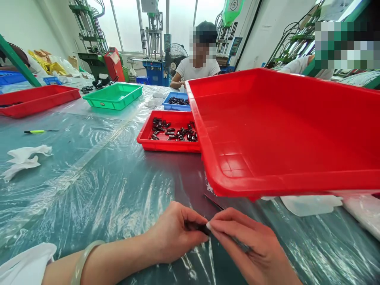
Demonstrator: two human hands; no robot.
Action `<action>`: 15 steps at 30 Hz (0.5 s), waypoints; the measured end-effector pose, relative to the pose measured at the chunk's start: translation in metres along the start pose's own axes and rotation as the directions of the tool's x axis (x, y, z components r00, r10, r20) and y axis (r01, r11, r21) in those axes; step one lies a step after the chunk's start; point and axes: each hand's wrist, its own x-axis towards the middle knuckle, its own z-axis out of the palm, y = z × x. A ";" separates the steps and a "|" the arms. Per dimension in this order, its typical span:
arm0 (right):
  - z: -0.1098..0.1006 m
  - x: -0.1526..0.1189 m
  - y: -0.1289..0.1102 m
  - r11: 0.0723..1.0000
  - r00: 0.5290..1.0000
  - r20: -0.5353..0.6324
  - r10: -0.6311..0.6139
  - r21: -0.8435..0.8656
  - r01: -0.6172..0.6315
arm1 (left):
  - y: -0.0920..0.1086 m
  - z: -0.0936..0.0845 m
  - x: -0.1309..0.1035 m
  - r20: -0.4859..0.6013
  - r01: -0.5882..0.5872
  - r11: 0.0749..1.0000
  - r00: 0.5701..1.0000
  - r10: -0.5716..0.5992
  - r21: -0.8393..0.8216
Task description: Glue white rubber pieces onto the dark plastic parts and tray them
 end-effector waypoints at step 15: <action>0.019 -0.013 0.018 0.975 0.976 -0.075 -0.202 -0.105 0.194 | 0.044 -0.044 -0.019 -0.385 -0.125 0.965 0.922 0.028 -0.229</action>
